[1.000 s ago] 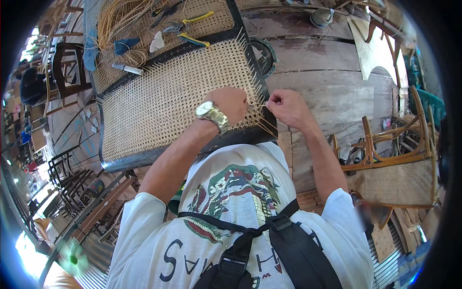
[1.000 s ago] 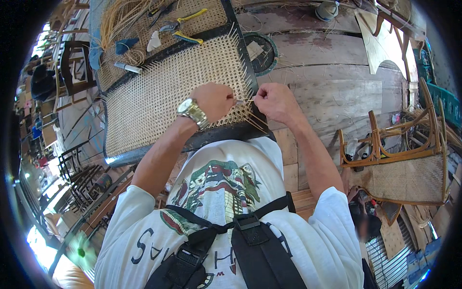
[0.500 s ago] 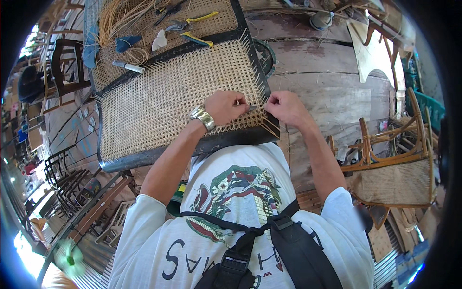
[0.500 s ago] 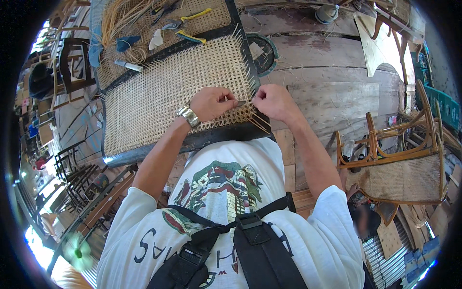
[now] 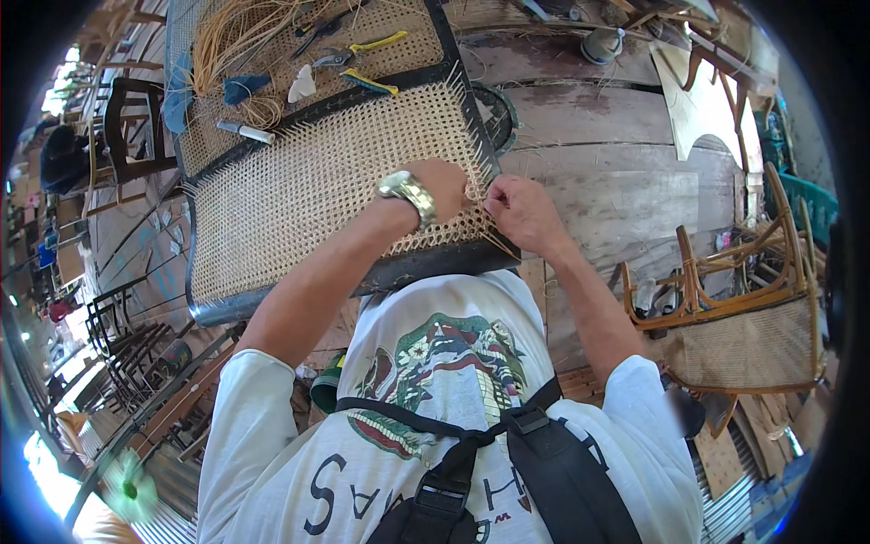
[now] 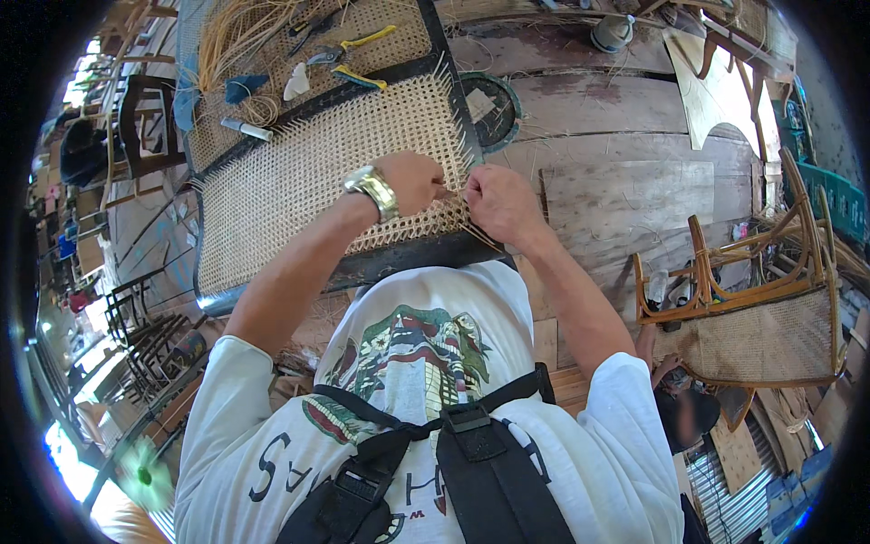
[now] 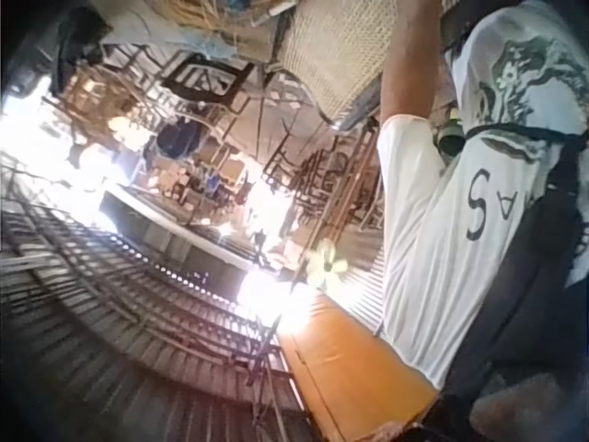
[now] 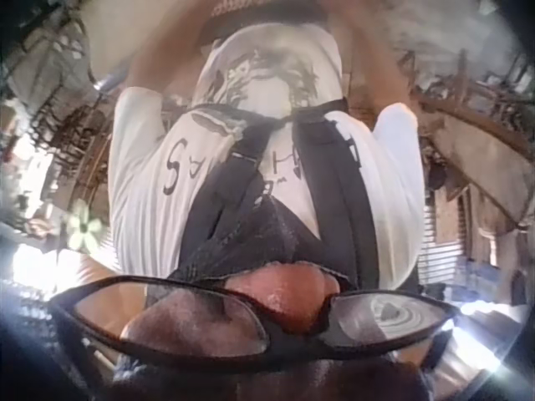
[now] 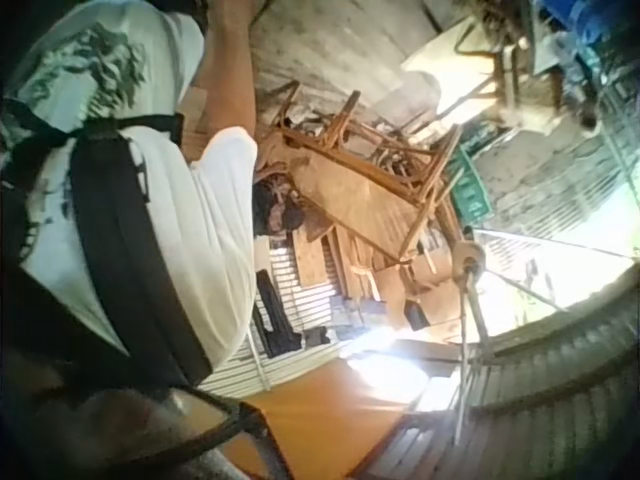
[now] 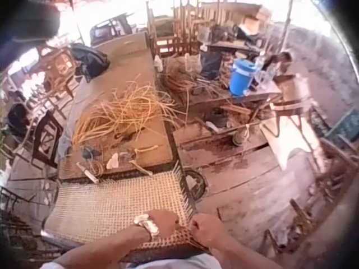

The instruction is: Weaving cane strips onto a chair seat frame in a furniture manufacturing environment.

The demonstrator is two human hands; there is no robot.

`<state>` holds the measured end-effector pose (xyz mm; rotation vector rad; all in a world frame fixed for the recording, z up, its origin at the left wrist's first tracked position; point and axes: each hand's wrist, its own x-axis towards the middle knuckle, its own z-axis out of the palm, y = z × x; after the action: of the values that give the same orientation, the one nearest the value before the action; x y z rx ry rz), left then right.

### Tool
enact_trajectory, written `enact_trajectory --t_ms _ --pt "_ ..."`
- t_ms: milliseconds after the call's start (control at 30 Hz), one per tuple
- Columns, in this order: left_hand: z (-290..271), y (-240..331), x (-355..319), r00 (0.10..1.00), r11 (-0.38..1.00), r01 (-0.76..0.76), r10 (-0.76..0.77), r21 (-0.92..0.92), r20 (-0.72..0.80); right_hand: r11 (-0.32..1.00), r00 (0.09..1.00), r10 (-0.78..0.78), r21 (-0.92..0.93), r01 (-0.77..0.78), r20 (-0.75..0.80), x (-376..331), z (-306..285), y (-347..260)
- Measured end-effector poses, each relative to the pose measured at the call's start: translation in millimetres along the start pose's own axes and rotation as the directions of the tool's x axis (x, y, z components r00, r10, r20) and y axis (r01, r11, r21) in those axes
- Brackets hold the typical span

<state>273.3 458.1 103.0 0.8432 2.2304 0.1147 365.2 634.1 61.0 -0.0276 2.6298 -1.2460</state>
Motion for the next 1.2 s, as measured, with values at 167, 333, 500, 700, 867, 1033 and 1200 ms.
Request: enact_trajectory --t_ms 167,333,500,700,867,1033,1200 --pt "20.0 -9.6 20.1 0.997 0.985 0.044 -0.031 -0.169 0.076 0.990 0.994 0.069 0.118 -0.079 0.082 -5.1 -5.0 1.7" --pt "28.3 -15.7 26.6 0.991 0.927 0.085 -0.040 -0.366 0.130 0.997 0.998 0.066 -0.027 -0.066 -0.014 -3.4 -0.3 -3.2" --pt "22.8 -22.9 12.6 1.000 0.953 -0.026 0.021 -0.303 -0.020 0.984 0.993 0.103 -0.153 -0.094 0.055 -4.5 -10.9 -11.2" --pt "-51.3 -71.7 -41.0 0.962 0.986 -0.037 -0.010 -0.165 -0.272 0.979 0.998 -0.026 0.198 0.037 -0.056 21.6 1.1 -36.8" --pt "-59.1 -79.6 -54.3 0.955 0.913 -0.105 -0.019 -0.394 -0.297 0.734 0.989 0.049 0.666 -0.131 0.141 25.5 -3.3 -34.6" --pt "-1.4 -52.2 -27.5 0.999 0.791 -0.009 -0.017 -0.612 -0.036 0.848 0.961 0.250 0.451 -0.278 0.122 18.4 -16.0 -10.9" --pt "23.4 -45.6 -2.4 0.998 0.950 -0.057 0.057 -0.306 -0.009 0.945 0.960 0.272 0.167 -0.279 0.065 19.5 -9.5 -11.4"
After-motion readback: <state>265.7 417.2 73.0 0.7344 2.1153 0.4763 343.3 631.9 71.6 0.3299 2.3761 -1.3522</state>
